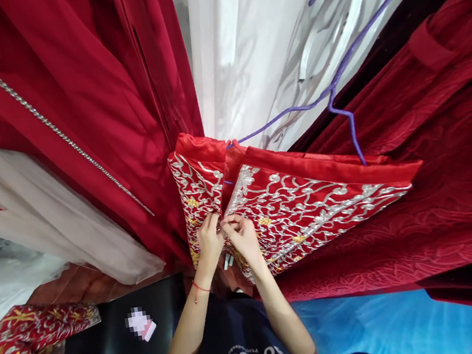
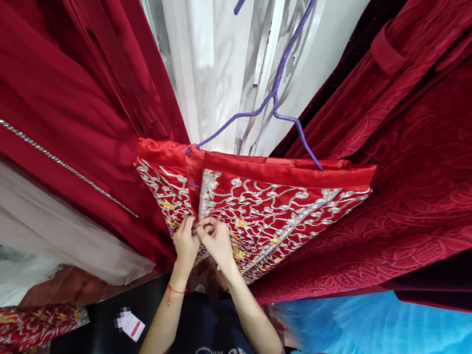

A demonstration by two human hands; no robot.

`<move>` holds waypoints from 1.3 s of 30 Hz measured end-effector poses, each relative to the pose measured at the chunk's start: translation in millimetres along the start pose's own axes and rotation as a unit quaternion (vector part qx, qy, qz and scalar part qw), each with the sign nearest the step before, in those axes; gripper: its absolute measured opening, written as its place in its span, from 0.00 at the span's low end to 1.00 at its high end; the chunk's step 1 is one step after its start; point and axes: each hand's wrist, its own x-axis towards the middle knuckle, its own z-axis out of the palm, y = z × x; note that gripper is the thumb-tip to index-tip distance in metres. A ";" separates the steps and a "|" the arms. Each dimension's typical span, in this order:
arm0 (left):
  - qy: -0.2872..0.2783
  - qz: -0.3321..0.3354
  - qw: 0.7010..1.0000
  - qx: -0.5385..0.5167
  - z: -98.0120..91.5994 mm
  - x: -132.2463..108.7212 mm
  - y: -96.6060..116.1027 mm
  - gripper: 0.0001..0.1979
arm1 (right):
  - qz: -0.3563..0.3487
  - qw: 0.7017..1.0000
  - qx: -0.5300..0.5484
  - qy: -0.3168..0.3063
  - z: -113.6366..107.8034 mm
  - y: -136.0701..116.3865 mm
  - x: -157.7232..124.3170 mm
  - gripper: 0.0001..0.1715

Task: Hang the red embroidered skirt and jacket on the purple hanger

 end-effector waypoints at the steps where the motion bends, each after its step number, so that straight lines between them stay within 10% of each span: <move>1: -0.003 0.008 1.000 -0.006 0.0 -0.3 -1.0 0.08 | -0.004 1.000 -0.028 0.010 0.7 -0.7 -0.9 0.11; 6: -0.013 0.015 0.998 -0.052 -2.3 -1.5 -4.3 0.06 | -0.046 0.982 -0.172 0.061 7.1 -3.1 -7.2 0.10; 18: 0.018 0.012 0.995 -0.099 -0.8 -1.0 -4.9 0.11 | 0.000 0.987 0.158 -0.004 15.7 -3.7 -11.3 0.12; 39: 0.004 0.004 0.996 -0.084 18.8 -28.1 -14.6 0.08 | -0.063 0.980 0.185 0.029 13.4 -62.0 -24.9 0.15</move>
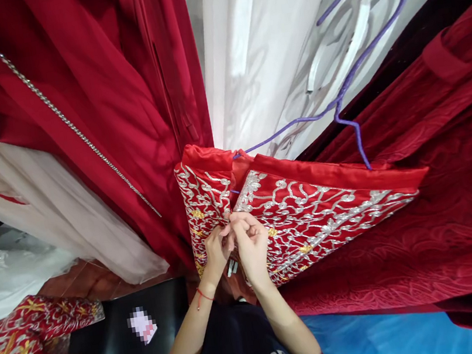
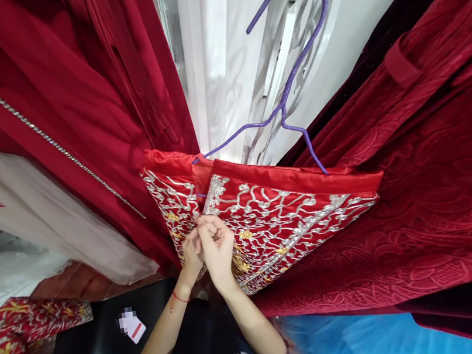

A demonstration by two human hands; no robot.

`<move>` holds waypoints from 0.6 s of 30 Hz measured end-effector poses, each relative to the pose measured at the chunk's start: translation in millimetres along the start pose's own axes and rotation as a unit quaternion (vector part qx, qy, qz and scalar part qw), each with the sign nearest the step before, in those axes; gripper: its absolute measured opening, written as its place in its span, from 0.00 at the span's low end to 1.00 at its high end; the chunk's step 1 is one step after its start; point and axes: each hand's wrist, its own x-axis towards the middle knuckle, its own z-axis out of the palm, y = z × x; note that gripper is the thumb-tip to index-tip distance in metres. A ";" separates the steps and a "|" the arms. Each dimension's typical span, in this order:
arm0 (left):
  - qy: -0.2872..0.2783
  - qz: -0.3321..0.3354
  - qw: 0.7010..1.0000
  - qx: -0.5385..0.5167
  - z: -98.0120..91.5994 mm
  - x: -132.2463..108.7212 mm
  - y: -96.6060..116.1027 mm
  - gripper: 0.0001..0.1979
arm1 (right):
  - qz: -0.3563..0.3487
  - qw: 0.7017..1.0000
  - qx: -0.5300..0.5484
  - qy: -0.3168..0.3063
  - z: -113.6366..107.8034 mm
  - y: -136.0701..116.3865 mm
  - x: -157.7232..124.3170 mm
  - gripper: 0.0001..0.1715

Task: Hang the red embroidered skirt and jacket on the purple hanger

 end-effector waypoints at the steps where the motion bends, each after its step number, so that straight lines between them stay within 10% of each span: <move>1: 0.003 0.004 1.000 0.001 0.3 0.1 -0.7 0.08 | 0.000 1.000 0.000 -0.001 0.7 1.1 -0.3 0.15; 18: 0.066 0.083 0.994 0.036 -6.2 -2.0 17.4 0.09 | -0.066 0.997 0.008 0.041 23.6 -43.7 0.5 0.12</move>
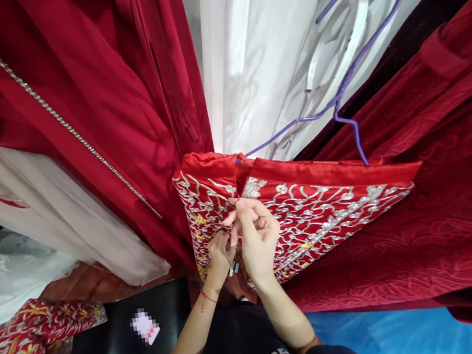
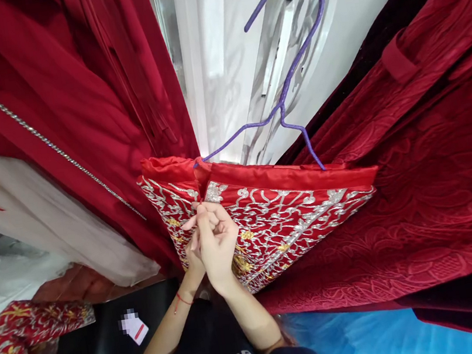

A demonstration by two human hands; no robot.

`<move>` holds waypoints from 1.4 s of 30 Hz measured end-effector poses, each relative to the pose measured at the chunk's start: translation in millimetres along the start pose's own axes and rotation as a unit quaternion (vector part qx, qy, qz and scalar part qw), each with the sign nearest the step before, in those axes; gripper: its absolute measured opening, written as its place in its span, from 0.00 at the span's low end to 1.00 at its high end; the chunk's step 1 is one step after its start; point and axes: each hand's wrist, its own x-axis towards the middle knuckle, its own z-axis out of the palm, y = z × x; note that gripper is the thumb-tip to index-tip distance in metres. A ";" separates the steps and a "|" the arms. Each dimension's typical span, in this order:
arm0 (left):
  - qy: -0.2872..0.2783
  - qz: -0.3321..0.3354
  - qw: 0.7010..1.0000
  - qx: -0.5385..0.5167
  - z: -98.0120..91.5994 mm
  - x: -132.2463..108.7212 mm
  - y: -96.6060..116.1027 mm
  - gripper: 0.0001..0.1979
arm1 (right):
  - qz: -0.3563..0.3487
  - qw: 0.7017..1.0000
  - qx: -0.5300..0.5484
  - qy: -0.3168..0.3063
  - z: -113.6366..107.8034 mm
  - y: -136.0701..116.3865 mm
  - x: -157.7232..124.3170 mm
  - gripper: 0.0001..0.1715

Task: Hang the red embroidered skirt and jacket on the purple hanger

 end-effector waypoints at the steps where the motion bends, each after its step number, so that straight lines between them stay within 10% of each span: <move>1: 0.002 0.002 1.000 0.008 1.1 -0.5 -0.1 0.11 | -0.005 1.000 0.000 0.002 1.7 -3.6 1.9 0.12; 26: -0.019 0.012 1.000 0.014 -13.7 27.8 8.6 0.09 | -0.050 0.992 -0.091 -0.066 -3.8 -38.2 28.6 0.11; 29: -0.003 0.036 0.999 -0.028 -49.9 60.9 19.7 0.05 | -0.180 0.951 -0.244 -0.059 -19.3 -47.7 34.8 0.07; 32: 0.134 0.122 0.983 -0.011 -89.8 118.3 44.4 0.08 | -0.390 0.840 -0.374 0.050 -23.4 -61.0 46.3 0.02; 35: 0.146 0.122 0.980 0.062 -111.2 182.2 73.7 0.11 | -0.440 0.741 -0.499 0.087 -16.6 -66.6 61.0 0.08; 42: -0.074 0.168 0.982 0.053 -100.4 231.0 87.2 0.10 | -0.410 0.755 -0.512 0.017 -9.2 -46.5 72.8 0.11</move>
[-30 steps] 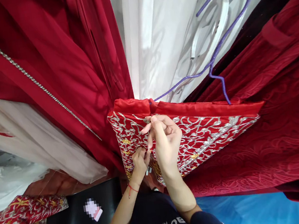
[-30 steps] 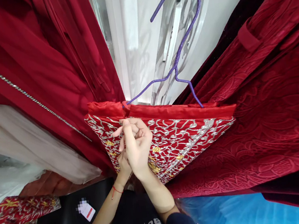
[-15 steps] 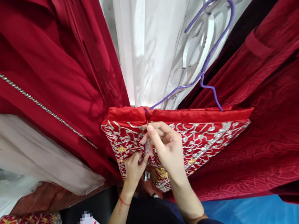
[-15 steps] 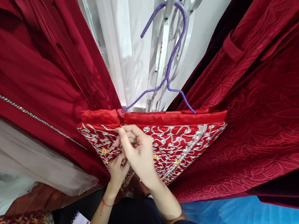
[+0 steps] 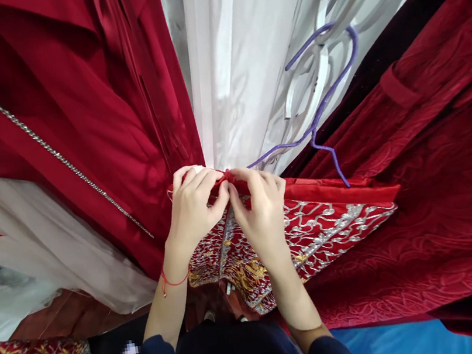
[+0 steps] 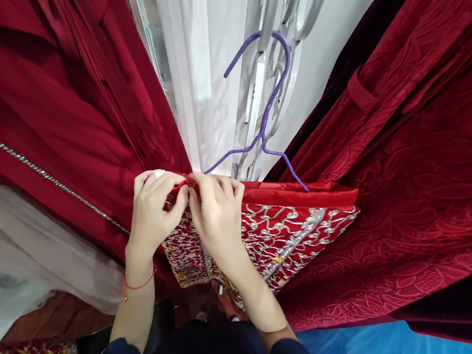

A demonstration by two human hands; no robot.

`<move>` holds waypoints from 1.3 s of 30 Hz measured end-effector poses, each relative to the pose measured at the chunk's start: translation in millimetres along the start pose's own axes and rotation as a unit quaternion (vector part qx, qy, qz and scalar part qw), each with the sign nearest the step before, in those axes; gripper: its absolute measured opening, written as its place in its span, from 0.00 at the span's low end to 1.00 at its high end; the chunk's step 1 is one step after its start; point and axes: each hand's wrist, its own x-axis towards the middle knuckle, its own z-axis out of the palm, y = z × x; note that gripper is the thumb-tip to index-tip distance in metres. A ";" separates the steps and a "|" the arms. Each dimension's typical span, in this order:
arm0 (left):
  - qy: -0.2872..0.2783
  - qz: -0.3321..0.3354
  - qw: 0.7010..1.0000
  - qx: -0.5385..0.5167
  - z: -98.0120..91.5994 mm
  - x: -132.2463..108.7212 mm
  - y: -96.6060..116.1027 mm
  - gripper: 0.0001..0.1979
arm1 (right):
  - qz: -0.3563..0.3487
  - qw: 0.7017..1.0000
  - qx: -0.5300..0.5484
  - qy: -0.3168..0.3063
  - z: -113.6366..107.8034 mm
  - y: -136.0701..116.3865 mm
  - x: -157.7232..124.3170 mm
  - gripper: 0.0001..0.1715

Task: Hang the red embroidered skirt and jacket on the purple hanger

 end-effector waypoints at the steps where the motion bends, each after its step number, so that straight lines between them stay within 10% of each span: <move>1: 0.020 0.004 1.000 -0.012 3.1 -2.9 -1.8 0.09 | -0.012 1.000 0.025 0.007 0.3 0.7 -1.8 0.11; 8: 0.120 0.039 0.985 -0.121 12.4 -28.0 -7.3 0.09 | -0.058 0.966 0.248 0.035 -12.7 -4.1 -25.0 0.20; 18: 0.173 0.024 0.980 -0.099 35.9 -114.2 -0.2 0.11 | -0.100 0.924 0.332 -0.161 -17.6 22.4 -77.4 0.12; 27: 0.019 -0.111 0.985 -0.129 66.8 -165.6 -14.3 0.20 | -0.007 0.873 0.308 -0.379 3.5 53.8 -104.7 0.12; 34: 0.032 -0.184 0.954 -0.236 51.3 -172.1 -9.2 0.16 | -0.009 0.800 0.369 -0.473 -20.3 61.8 -106.2 0.24; 39: 0.102 -0.200 0.928 -0.296 39.6 -138.5 3.3 0.13 | 0.016 0.811 0.453 -0.370 -41.5 59.5 -83.4 0.16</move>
